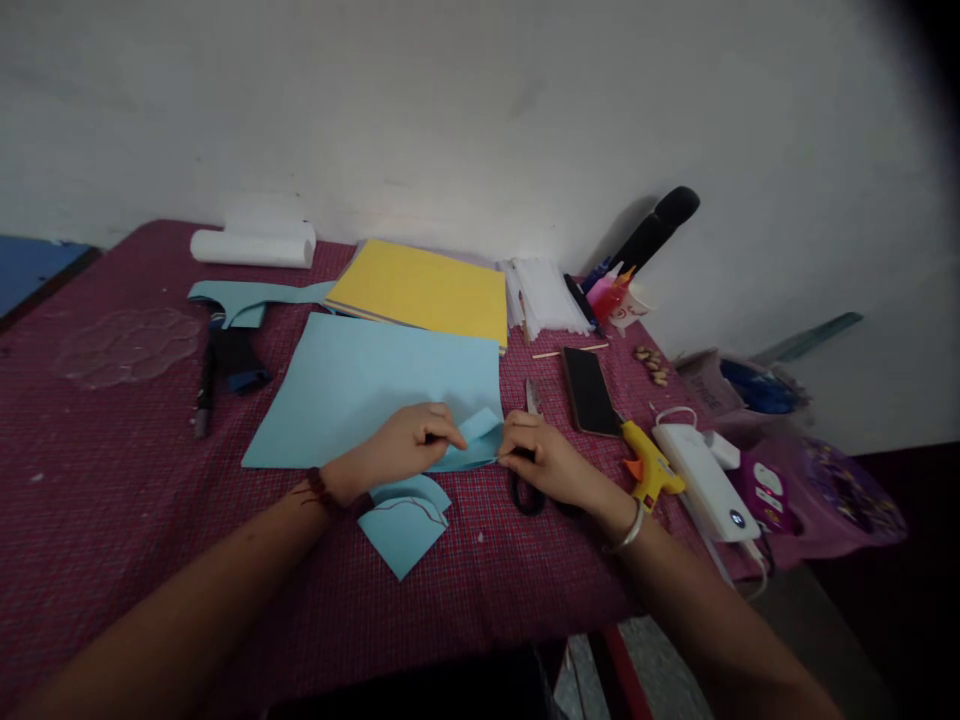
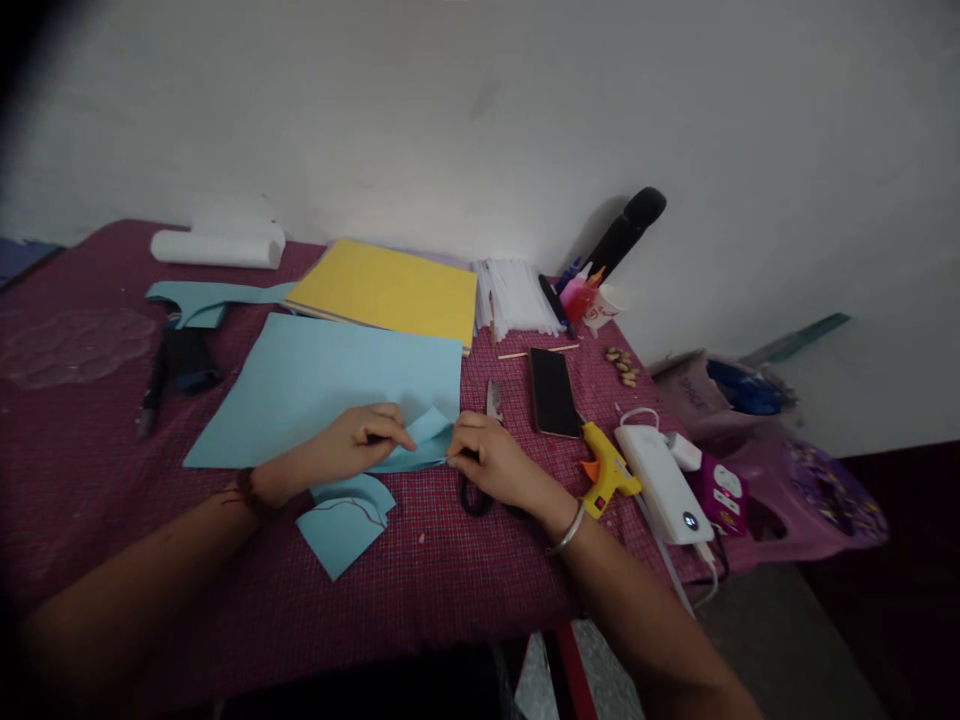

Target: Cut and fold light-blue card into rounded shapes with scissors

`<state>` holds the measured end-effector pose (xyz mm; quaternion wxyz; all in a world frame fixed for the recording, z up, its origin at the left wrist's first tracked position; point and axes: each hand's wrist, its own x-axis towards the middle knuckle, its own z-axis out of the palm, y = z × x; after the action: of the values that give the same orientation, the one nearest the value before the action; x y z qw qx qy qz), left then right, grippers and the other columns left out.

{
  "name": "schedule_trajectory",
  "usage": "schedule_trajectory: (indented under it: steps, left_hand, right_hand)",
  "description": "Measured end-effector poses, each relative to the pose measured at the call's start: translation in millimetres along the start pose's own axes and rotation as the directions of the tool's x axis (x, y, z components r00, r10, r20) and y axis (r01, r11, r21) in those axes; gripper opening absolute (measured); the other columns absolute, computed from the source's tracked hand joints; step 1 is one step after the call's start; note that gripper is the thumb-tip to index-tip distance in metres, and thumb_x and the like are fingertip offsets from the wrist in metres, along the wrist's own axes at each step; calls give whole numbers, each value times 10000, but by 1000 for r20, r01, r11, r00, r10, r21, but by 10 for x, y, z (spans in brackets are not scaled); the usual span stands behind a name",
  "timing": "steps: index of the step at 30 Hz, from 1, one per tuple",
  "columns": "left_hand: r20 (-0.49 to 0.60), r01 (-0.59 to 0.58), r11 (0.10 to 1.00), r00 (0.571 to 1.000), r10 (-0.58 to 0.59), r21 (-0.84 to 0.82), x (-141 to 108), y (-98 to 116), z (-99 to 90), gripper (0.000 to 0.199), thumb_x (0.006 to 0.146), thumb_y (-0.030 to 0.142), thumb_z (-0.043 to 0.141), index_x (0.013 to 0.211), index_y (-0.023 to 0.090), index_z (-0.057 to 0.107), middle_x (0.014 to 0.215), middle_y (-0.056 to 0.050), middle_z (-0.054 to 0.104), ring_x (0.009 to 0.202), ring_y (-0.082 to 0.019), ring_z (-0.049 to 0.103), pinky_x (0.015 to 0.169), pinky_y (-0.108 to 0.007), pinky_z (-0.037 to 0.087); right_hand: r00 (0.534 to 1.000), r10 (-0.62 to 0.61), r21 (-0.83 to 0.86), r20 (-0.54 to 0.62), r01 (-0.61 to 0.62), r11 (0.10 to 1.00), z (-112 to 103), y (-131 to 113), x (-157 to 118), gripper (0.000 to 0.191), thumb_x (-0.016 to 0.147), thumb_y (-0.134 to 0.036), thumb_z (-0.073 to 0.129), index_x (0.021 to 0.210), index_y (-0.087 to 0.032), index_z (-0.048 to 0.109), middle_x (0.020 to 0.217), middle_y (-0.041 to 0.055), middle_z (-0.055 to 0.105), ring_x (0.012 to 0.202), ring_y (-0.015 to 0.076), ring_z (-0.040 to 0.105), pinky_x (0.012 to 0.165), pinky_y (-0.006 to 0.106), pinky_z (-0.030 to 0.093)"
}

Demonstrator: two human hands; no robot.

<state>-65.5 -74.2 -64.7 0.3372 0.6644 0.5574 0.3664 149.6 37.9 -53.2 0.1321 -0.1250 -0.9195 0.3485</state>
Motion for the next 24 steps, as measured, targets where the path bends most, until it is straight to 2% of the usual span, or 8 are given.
schedule_trajectory:
  steps: [4, 7, 10, 14, 17, 19, 21, 24]
  left_hand:
    - [21, -14, 998, 1000, 13, 69, -18, 24, 6, 138, 742, 250, 648, 861, 231, 715, 780, -13, 581, 698, -148, 513, 642, -270, 354]
    - [40, -13, 996, 999, 10, 85, -22, 32, 25, 86, 746, 301, 676, 774, 223, 699, 764, -6, 564, 702, -146, 503, 649, -268, 347]
    - [22, -1, 998, 1000, 0, 66, -17, 35, 35, 146, 813, 249, 589, 684, 201, 638, 723, 6, 541, 687, -134, 498, 651, -261, 340]
    - [-77, 71, 989, 995, -61, 132, -12, 26, 34, 169, 844, 263, 550, 692, 189, 555, 649, 27, 508, 613, -129, 453, 595, -265, 297]
    - [-191, 146, 977, 975, -115, 157, -20, -1, 48, 68, 837, 239, 549, 798, 187, 565, 655, 27, 515, 595, -134, 448, 580, -270, 291]
    - [-227, 145, 980, 967, -112, 134, -27, -25, 62, 135, 830, 199, 539, 956, 185, 586, 700, 20, 537, 606, -137, 462, 588, -270, 312]
    - [-188, 80, 989, 981, -56, 123, -34, -39, 70, 266, 839, 150, 488, 1076, 200, 597, 776, 3, 570, 656, -140, 496, 621, -269, 346]
    - [-46, -4, 988, 999, 11, 152, -45, -16, 60, 333, 823, 84, 428, 997, 217, 678, 807, -5, 574, 651, -121, 501, 614, -254, 355]
  right_hand:
    - [995, 81, 89, -57, -76, 993, 41, 0, 30, 173, 777, -55, 618, 680, -174, 537, 764, -4, 487, 744, 142, 499, 675, 267, 398]
    - [992, 100, 115, -75, -91, 989, 54, -10, 29, 172, 774, -60, 602, 674, -175, 524, 763, -6, 476, 741, 140, 487, 670, 264, 387]
    - [982, 137, 114, -130, -122, 986, 76, -9, 9, 154, 760, -87, 624, 834, -190, 537, 812, -5, 487, 723, 138, 475, 659, 267, 395]
    - [957, 163, 29, -238, -161, 987, 55, -14, -25, 356, 729, -148, 693, 1000, -211, 471, 881, 3, 485, 705, 138, 466, 651, 275, 412]
    - [994, 59, -66, -95, -66, 996, -11, -30, -36, 173, 813, -183, 640, 950, -204, 536, 895, 25, 517, 782, 160, 506, 716, 299, 423]
    - [1000, -2, -71, 9, 2, 997, -42, -35, -37, 41, 876, -185, 569, 909, -200, 589, 871, 31, 545, 816, 168, 527, 754, 310, 423]
    - [1000, -19, -31, 13, 20, 999, -41, -29, -35, 84, 891, -173, 548, 840, -194, 612, 827, 27, 553, 806, 165, 534, 747, 304, 421]
    - [998, 23, 68, -65, -19, 998, 5, -7, -25, 122, 858, -151, 590, 741, -183, 596, 774, 13, 531, 760, 154, 524, 693, 284, 411]
